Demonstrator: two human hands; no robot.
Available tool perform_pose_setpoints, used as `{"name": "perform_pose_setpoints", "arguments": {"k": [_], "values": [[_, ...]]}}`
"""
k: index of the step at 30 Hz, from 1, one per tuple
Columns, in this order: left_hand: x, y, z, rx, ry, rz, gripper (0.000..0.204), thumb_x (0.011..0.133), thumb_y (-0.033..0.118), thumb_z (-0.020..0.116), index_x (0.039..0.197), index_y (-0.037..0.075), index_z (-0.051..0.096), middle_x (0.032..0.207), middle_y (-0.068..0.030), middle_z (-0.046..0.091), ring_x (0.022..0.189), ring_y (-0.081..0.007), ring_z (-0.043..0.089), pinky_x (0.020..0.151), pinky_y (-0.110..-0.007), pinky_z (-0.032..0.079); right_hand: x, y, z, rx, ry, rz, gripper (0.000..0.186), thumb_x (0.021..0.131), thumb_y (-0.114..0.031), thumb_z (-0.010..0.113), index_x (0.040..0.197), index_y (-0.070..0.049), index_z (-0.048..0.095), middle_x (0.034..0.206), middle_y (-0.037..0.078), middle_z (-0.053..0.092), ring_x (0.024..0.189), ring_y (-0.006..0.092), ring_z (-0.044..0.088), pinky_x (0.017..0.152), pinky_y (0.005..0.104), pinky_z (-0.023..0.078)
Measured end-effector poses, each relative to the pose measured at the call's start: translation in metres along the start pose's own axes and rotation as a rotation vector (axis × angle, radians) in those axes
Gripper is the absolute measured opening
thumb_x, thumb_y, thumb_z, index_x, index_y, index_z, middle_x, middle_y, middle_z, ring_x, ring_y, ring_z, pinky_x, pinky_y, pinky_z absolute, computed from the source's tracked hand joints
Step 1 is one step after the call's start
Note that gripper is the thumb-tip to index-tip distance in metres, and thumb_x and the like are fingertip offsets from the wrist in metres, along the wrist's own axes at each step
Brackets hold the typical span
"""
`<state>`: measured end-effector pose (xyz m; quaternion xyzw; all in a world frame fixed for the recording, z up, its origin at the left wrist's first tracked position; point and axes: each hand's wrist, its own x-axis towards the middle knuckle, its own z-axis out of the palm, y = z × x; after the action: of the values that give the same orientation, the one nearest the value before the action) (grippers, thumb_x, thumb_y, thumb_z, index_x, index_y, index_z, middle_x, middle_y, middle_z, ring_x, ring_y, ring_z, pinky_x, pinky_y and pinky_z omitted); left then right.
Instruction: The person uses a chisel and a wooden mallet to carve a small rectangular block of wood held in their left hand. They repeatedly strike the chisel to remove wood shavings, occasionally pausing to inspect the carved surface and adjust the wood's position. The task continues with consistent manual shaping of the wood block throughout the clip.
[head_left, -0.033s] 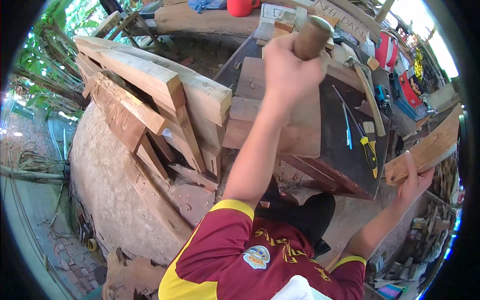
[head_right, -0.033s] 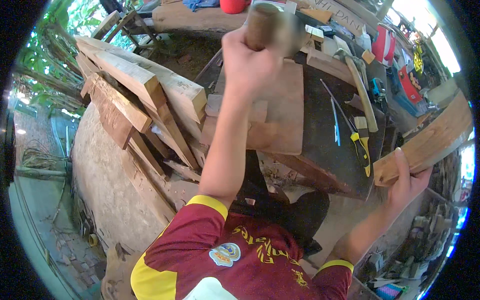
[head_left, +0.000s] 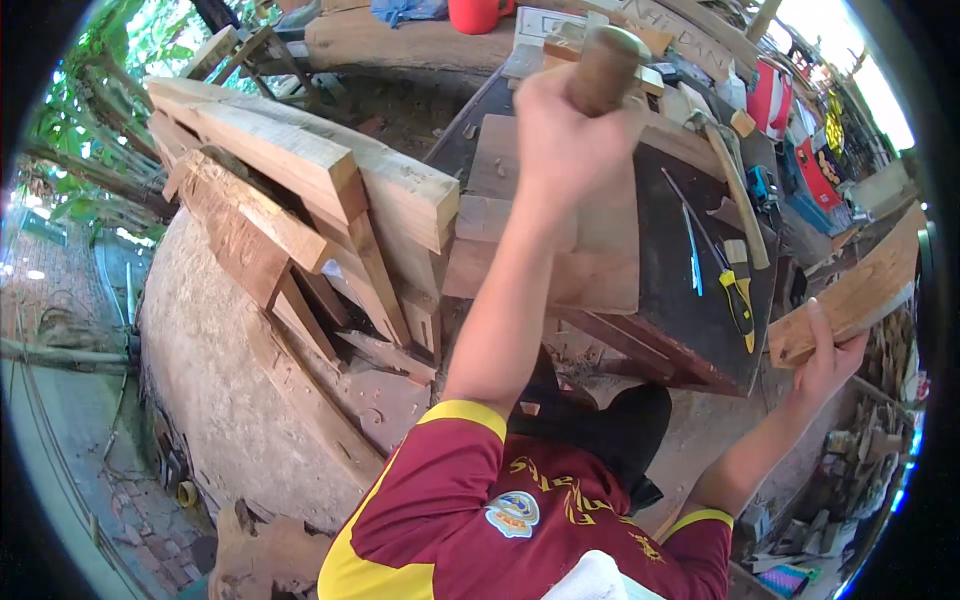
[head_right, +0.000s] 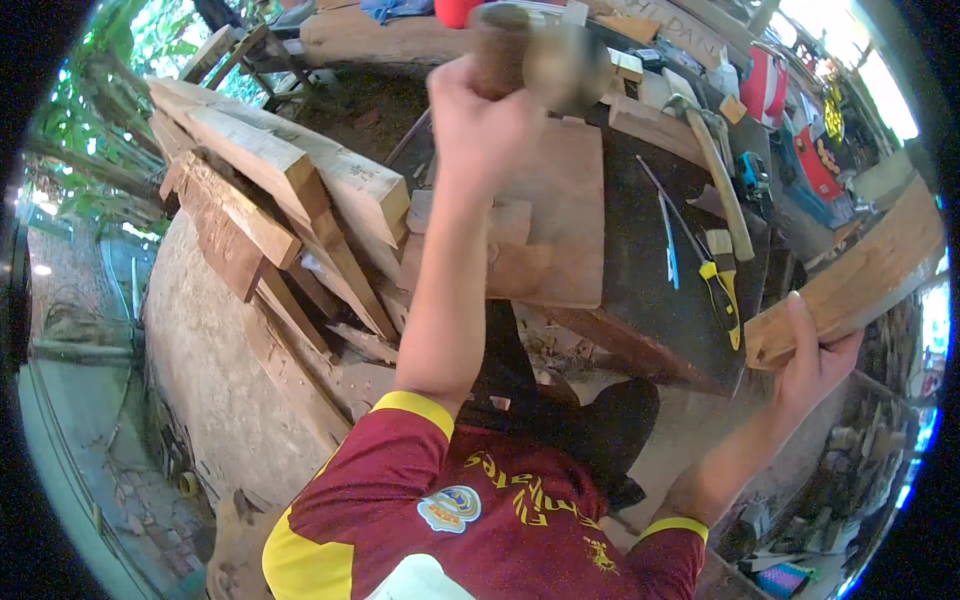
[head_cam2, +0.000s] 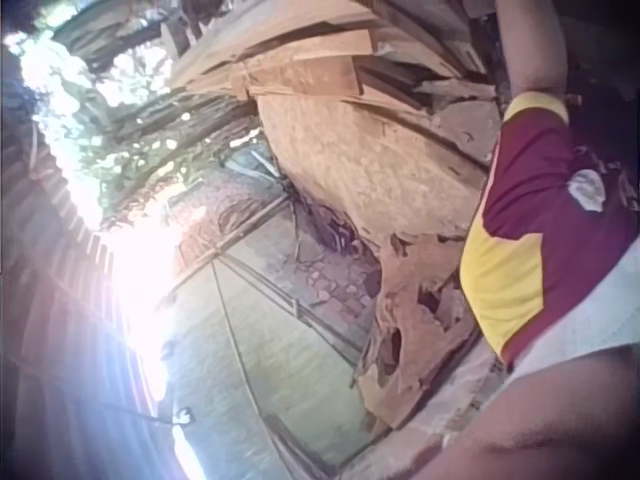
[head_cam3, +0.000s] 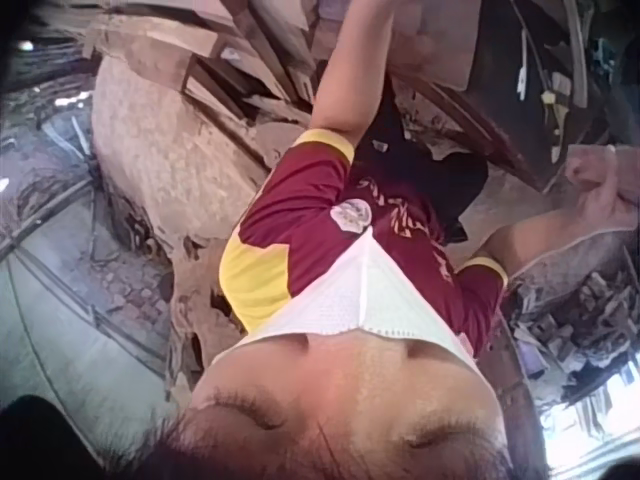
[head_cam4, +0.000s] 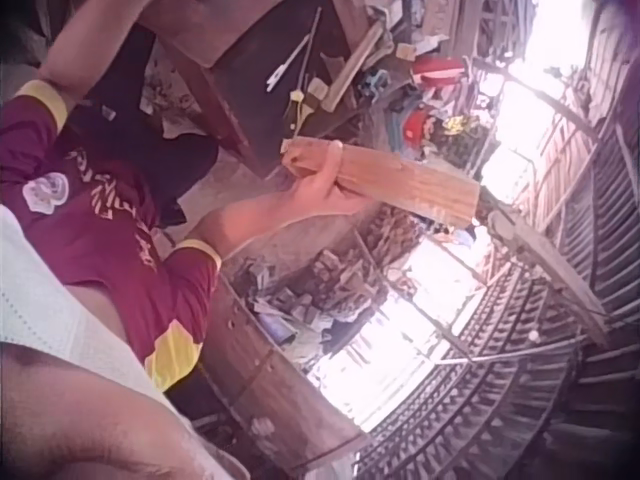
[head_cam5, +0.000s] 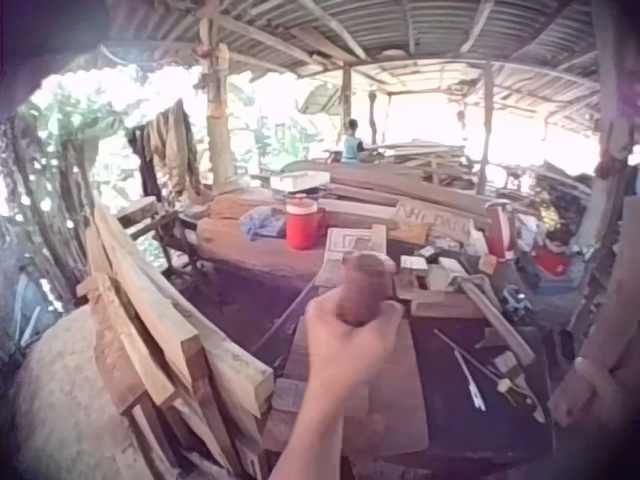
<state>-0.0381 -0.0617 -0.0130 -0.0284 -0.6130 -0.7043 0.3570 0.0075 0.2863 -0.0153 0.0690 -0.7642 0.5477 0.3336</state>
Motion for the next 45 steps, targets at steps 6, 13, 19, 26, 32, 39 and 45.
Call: {"name": "perform_pose_setpoints", "arguments": {"k": [6,13,19,26,32,39,45], "values": [[0.004,0.008,-0.024,-0.211,0.073,-0.131,0.018,0.069,-0.002,0.062,0.059,0.005,0.049,0.047,0.0011,0.041,0.036,-0.0091,0.036,0.037,-0.024,0.027,-0.022,-0.006,0.0,-0.017,0.013,0.047,0.05,0.071,-0.001,0.075,0.115,0.005,0.051,0.104,0.01,0.059,0.093,0.0164,0.057,0.083,0.0287,0.045],[0.004,0.01,-0.035,-0.292,0.076,-0.138,0.021,0.07,-0.003,0.059,0.061,0.007,0.043,0.045,0.0016,0.033,0.035,-0.0092,0.027,0.037,-0.026,0.021,-0.057,0.003,0.004,-0.037,0.057,0.083,0.056,0.069,-0.002,0.076,0.119,0.004,0.05,0.106,0.01,0.058,0.095,0.0166,0.056,0.086,0.0295,0.044],[0.004,0.013,-0.032,-0.297,0.167,-0.171,0.03,0.07,-0.003,0.059,0.056,0.01,0.036,0.046,0.0021,0.03,0.036,-0.0095,0.025,0.038,-0.026,0.021,-0.073,0.019,-0.001,0.007,0.096,0.2,0.058,0.069,-0.002,0.075,0.121,0.005,0.049,0.108,0.011,0.057,0.097,0.0178,0.055,0.086,0.03,0.044],[0.001,0.015,-0.026,-0.277,0.22,-0.145,0.032,0.07,-0.003,0.058,0.054,0.011,0.034,0.046,0.0015,0.031,0.036,-0.0097,0.026,0.037,-0.026,0.021,-0.077,0.026,-0.007,-0.003,0.088,0.225,0.059,0.068,-0.003,0.075,0.12,0.004,0.049,0.107,0.011,0.056,0.096,0.0182,0.055,0.085,0.03,0.045],[0.002,0.013,-0.026,-0.269,0.236,-0.138,0.031,0.07,-0.004,0.058,0.055,0.011,0.034,0.046,0.0022,0.031,0.036,-0.0089,0.025,0.037,-0.026,0.021,-0.078,0.029,-0.011,0.006,0.078,0.236,0.056,0.068,-0.003,0.076,0.118,0.003,0.05,0.104,0.01,0.057,0.093,0.0167,0.056,0.083,0.0297,0.045],[0.001,0.013,-0.026,-0.244,0.232,-0.12,0.031,0.07,-0.003,0.058,0.055,0.01,0.035,0.046,0.0021,0.031,0.036,-0.0087,0.026,0.037,-0.026,0.021,-0.08,0.028,-0.011,0.031,0.108,0.232,0.051,0.069,-0.003,0.075,0.114,0.003,0.052,0.1,0.008,0.058,0.09,0.0154,0.056,0.082,0.029,0.045],[0.002,0.012,-0.026,-0.236,0.248,-0.117,0.029,0.069,-0.003,0.058,0.054,0.009,0.037,0.046,0.0015,0.033,0.036,-0.0089,0.027,0.037,-0.026,0.021,-0.081,0.031,-0.012,0.021,0.106,0.236,0.052,0.069,-0.003,0.076,0.115,0.003,0.052,0.102,0.008,0.057,0.091,0.0158,0.056,0.082,0.0288,0.045]]}}
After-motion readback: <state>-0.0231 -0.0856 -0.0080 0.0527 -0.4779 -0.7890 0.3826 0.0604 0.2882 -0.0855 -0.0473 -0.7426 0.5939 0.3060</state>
